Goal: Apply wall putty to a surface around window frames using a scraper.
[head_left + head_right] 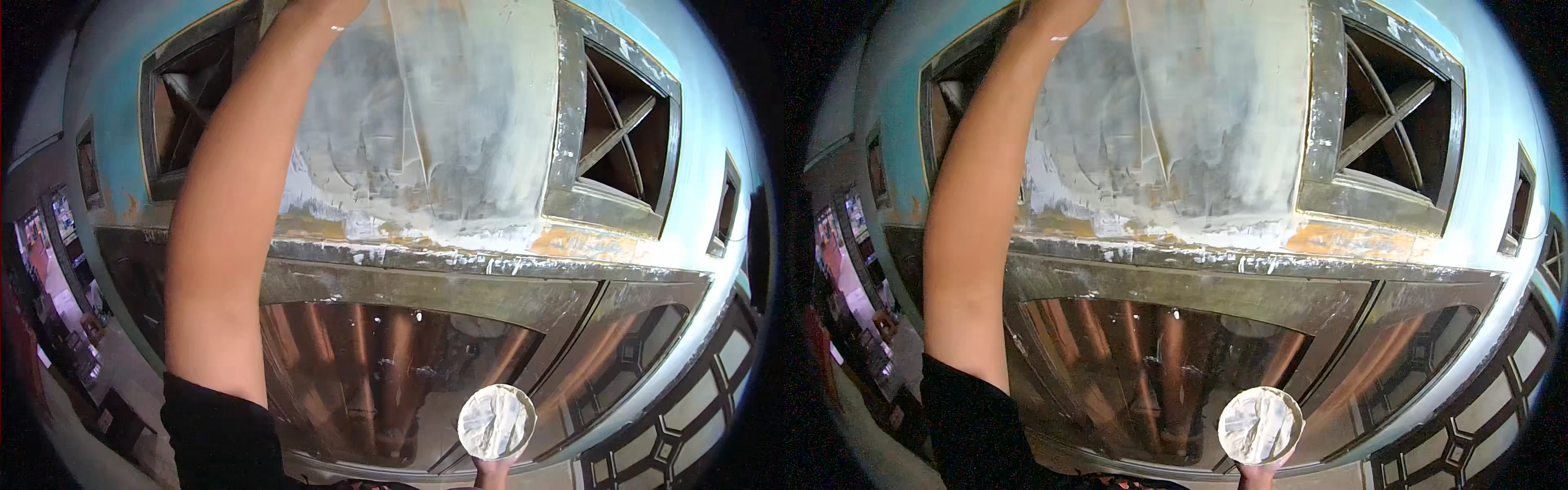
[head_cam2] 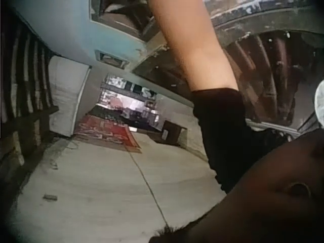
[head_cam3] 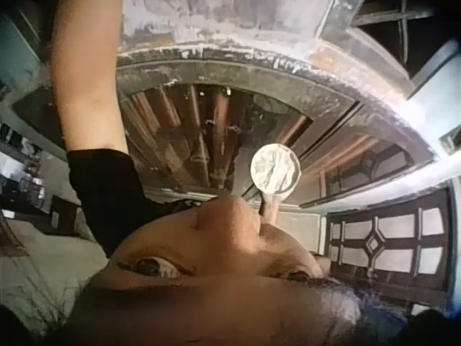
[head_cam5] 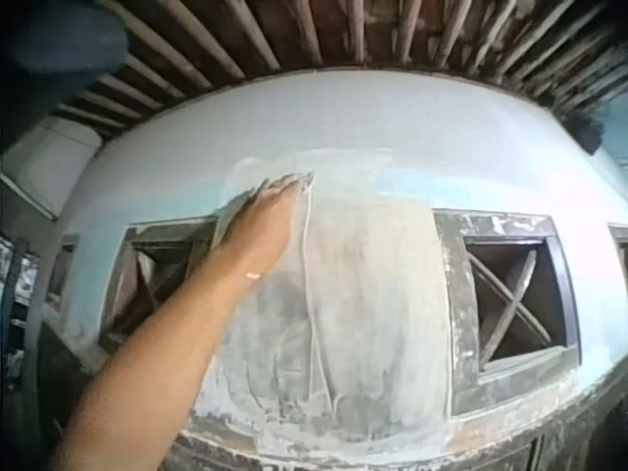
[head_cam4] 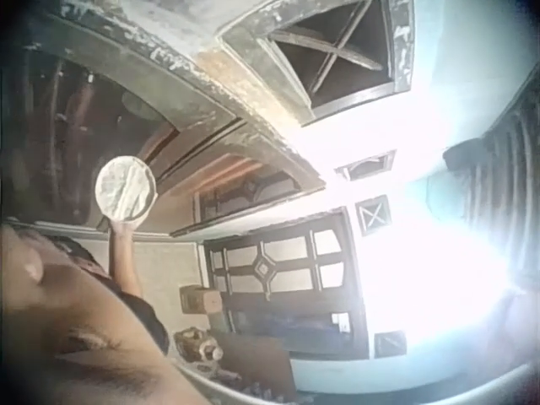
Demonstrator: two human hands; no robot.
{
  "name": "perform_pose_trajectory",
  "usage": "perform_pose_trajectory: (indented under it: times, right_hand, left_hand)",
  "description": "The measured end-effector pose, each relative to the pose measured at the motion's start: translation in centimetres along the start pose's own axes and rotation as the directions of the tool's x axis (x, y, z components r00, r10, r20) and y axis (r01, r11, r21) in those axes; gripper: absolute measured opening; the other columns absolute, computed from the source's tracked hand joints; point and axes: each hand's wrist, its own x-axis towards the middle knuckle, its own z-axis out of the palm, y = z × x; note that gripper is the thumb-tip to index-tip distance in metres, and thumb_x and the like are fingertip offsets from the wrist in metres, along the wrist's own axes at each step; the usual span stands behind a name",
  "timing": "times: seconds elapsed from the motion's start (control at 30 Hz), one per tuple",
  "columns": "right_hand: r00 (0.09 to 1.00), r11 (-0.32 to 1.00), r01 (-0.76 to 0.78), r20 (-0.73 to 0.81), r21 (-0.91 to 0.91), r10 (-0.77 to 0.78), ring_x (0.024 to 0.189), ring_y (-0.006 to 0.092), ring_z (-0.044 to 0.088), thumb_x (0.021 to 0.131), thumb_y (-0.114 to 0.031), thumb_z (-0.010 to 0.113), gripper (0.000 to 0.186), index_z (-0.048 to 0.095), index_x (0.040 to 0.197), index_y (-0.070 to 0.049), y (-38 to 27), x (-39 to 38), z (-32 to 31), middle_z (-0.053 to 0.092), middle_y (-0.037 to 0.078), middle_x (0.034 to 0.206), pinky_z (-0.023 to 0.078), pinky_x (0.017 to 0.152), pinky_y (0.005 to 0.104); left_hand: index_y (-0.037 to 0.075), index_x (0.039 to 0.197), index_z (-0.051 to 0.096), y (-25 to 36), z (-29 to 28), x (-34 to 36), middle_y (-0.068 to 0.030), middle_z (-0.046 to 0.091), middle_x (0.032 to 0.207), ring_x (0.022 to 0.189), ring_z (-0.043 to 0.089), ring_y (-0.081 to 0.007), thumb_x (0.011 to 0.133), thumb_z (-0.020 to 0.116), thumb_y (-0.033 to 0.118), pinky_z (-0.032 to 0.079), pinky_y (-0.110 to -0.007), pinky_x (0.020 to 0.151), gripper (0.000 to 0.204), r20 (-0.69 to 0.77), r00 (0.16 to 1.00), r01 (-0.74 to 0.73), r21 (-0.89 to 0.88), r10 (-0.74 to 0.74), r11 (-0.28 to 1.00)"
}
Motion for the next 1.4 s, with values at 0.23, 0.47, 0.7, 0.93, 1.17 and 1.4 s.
perform_pose_trajectory:
  times: [0.23, 0.47, 0.7, 0.93, 1.17, 1.4]
  right_hand:
    - [0.996, 0.995, -0.028, -0.087, 0.098, 0.036, 0.137, 0.0376, 0.051, 0.098, -0.067, 0.043, 0.074, 0.052, 0.150, -0.015, -1.0, 1.4, 0.4, 0.055, 0.010, 0.150, 0.038, 0.116, 0.0597]
    - [0.995, 0.997, -0.036, -0.088, 0.062, 0.041, 0.137, 0.0373, 0.051, 0.099, -0.065, 0.042, 0.072, 0.052, 0.150, -0.015, -1.8, 3.0, 0.4, 0.055, 0.010, 0.150, 0.038, 0.116, 0.0594]
    - [0.995, 0.999, -0.049, -0.088, 0.022, 0.051, 0.138, 0.0370, 0.051, 0.100, -0.062, 0.040, 0.070, 0.052, 0.150, -0.014, -2.6, 4.0, 0.0, 0.055, 0.010, 0.151, 0.038, 0.116, 0.0591]
    - [0.995, 0.998, -0.059, -0.086, -0.021, 0.057, 0.138, 0.0367, 0.050, 0.101, -0.059, 0.039, 0.068, 0.052, 0.149, -0.013, -3.4, 3.8, -0.4, 0.055, 0.010, 0.151, 0.037, 0.117, 0.0588]
    - [0.995, 0.996, -0.060, -0.088, -0.063, 0.054, 0.139, 0.0364, 0.050, 0.103, -0.057, 0.037, 0.066, 0.052, 0.149, -0.013, -3.9, 3.3, -0.8, 0.055, 0.010, 0.151, 0.037, 0.117, 0.0585]
    - [0.994, 0.993, -0.056, -0.097, -0.108, 0.045, 0.139, 0.0361, 0.049, 0.104, -0.054, 0.036, 0.064, 0.052, 0.149, -0.012, -4.2, 2.6, -0.8, 0.054, 0.010, 0.151, 0.037, 0.117, 0.0582]
  left_hand:
    - [-0.004, 0.123, 0.063, 0.1, 2.4, -0.2, -0.0292, 0.064, 0.126, 0.119, 0.059, -0.0466, 0.103, 0.040, 0.015, 0.047, -0.050, 0.104, 0.036, 0.167, 0.977, 0.109, 0.145, -0.133, 0.983]
    - [-0.005, 0.114, 0.065, 3.0, 2.2, -1.4, -0.0276, 0.066, 0.119, 0.112, 0.063, -0.0446, 0.095, 0.046, 0.006, 0.054, -0.050, 0.096, 0.030, 0.231, 0.968, 0.044, 0.243, -0.101, 0.969]
    - [-0.006, 0.108, 0.065, 6.9, 1.3, -2.5, -0.0247, 0.067, 0.114, 0.108, 0.064, -0.0426, 0.092, 0.049, 0.002, 0.055, -0.049, 0.092, 0.025, 0.284, 0.954, 0.034, 0.213, -0.095, 0.976]
    - [-0.009, 0.113, 0.064, 9.9, -0.2, -5.9, -0.0259, 0.065, 0.119, 0.115, 0.060, -0.0438, 0.095, 0.047, 0.003, 0.048, -0.051, 0.101, 0.027, 0.240, 0.966, 0.070, 0.096, -0.092, 0.993]
    - [-0.009, 0.127, 0.061, 12.0, -1.1, -11.0, -0.0232, 0.062, 0.136, 0.126, 0.055, -0.0479, 0.091, 0.055, 0.002, 0.046, -0.050, 0.108, 0.038, 0.235, 0.970, 0.026, 0.165, -0.065, 0.986]
    - [-0.010, 0.136, 0.054, 16.7, -4.4, -15.4, -0.0256, 0.050, 0.147, 0.135, 0.043, -0.0533, 0.089, 0.058, 0.000, 0.038, -0.058, 0.115, 0.049, 0.393, 0.905, 0.144, 0.077, -0.163, 0.987]
